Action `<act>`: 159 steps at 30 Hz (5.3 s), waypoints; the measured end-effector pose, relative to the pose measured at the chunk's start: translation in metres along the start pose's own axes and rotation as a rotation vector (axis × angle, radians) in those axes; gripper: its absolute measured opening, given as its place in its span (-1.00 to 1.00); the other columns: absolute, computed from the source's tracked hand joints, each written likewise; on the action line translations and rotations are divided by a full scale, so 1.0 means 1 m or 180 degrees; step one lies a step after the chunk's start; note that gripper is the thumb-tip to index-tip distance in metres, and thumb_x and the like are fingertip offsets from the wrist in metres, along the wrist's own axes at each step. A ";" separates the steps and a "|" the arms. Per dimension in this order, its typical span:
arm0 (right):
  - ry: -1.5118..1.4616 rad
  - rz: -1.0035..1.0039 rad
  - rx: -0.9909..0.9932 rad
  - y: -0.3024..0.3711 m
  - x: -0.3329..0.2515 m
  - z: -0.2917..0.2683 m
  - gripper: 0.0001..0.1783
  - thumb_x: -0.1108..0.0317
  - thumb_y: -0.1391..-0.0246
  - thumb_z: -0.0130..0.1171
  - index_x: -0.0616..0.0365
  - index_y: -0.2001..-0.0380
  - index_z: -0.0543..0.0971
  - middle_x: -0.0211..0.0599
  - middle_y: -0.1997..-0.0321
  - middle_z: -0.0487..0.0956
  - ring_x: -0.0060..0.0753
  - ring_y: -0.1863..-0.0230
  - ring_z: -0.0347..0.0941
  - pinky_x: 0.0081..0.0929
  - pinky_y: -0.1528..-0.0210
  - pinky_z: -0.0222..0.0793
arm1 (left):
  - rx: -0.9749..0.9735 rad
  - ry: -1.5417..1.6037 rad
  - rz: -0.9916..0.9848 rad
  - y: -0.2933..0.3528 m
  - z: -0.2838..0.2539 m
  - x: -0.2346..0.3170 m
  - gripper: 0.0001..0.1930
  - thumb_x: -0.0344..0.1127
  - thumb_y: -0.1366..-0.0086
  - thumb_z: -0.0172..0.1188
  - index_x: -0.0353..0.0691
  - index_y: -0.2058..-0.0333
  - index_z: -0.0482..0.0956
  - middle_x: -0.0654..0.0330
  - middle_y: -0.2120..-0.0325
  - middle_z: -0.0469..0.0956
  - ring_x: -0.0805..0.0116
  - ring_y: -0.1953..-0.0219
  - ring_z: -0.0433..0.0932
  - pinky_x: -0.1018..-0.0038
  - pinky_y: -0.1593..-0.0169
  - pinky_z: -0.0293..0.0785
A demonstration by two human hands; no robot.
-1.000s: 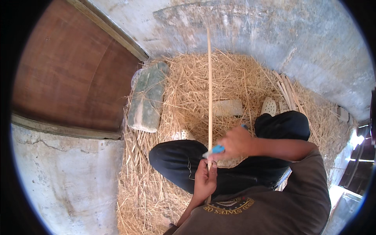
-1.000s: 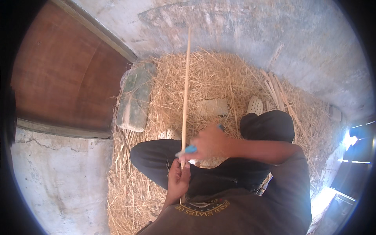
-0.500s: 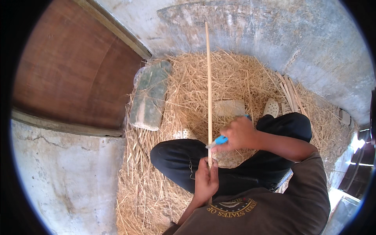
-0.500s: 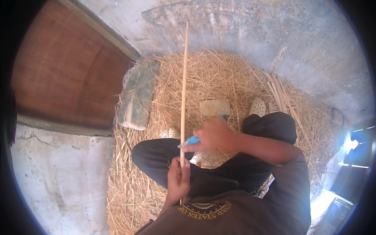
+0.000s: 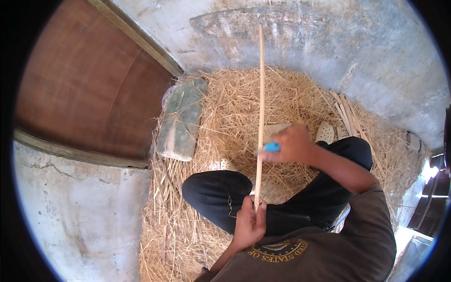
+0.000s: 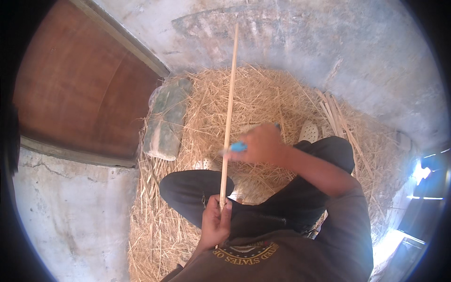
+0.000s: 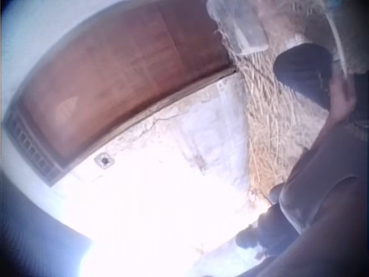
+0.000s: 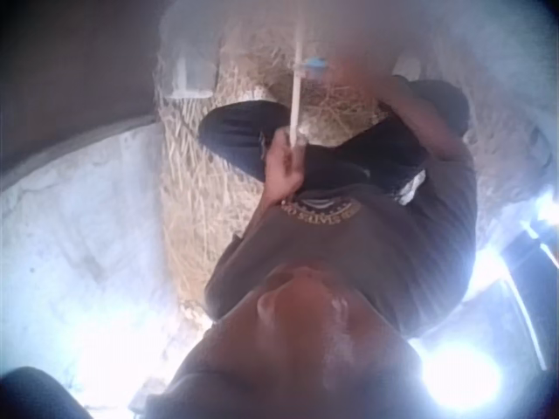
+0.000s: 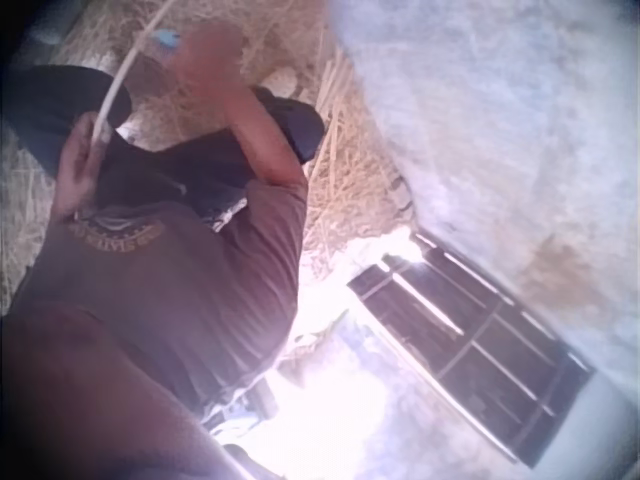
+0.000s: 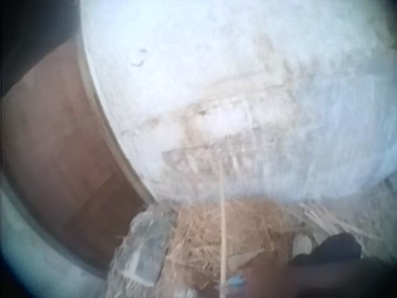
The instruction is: The person sits on a straw-covered floor and uses a blue utility knife to shave the outer layer off a long, thin bamboo stick. They repeatedly scrape the tool along the length of the stick to smooth and thin it.
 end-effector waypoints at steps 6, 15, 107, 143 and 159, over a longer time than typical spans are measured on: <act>0.0072 0.1328 0.0097 -0.029 0.109 -0.011 -0.12 -0.59 0.03 -0.17 0.07 0.77 0.51 -0.39 0.84 0.35 -0.37 0.76 0.35 -0.33 0.67 0.23 | -0.0382 -0.0040 0.0097 0.010 0.007 0.012 -0.87 -0.37 -0.38 0.04 -0.31 0.22 0.34 0.25 0.75 0.33 0.57 0.71 0.31 0.50 0.60 0.19; -0.0142 0.0100 0.0371 0.011 0.011 -0.021 -0.31 -0.38 0.05 0.14 0.06 0.77 0.50 -0.30 0.87 0.32 -0.21 0.82 0.32 -0.28 0.71 0.20 | -0.0357 0.1609 -0.0197 -0.004 0.011 -0.010 -0.90 -0.35 -0.44 -0.04 -0.26 0.20 0.33 0.45 0.68 0.24 0.72 0.69 0.16 0.69 0.61 0.07; 0.0283 0.0929 0.0915 -0.043 0.087 -0.081 -0.24 -0.46 0.05 0.07 0.07 0.81 0.47 -0.36 0.89 0.28 -0.31 0.83 0.24 -0.33 0.72 0.15 | 0.0211 -0.1707 0.1849 0.035 -0.038 0.046 -0.75 -0.49 -0.15 0.24 -0.44 0.17 0.61 0.05 0.77 0.41 0.25 0.79 0.41 0.39 0.67 0.28; 0.0791 0.3424 0.1262 0.052 0.334 -0.137 -0.02 -0.63 0.05 -0.29 0.17 0.63 0.59 -0.19 0.62 0.55 -0.17 0.47 0.55 -0.13 0.37 0.41 | -0.0364 -0.1654 0.1589 0.120 -0.065 -0.022 -0.74 -0.51 -0.16 0.23 -0.27 0.70 0.47 0.05 0.82 0.33 0.13 0.80 0.35 0.28 0.69 0.23; -0.0393 0.0339 0.0340 -0.011 0.026 -0.027 -0.29 -0.36 0.07 0.19 0.12 0.78 0.47 -0.27 0.84 0.37 -0.18 0.78 0.33 -0.30 0.65 0.26 | 0.0203 0.1121 0.0121 -0.025 -0.016 -0.008 -0.72 -0.38 -0.40 0.05 -0.33 -0.03 0.49 0.52 0.69 0.25 0.77 0.65 0.19 0.72 0.59 0.08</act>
Point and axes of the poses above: each hand's wrist, its own y-axis away from the middle knuckle, its own z-axis out of the palm, x = y × z, the point moved 7 cm from there along -y, towards the middle knuckle
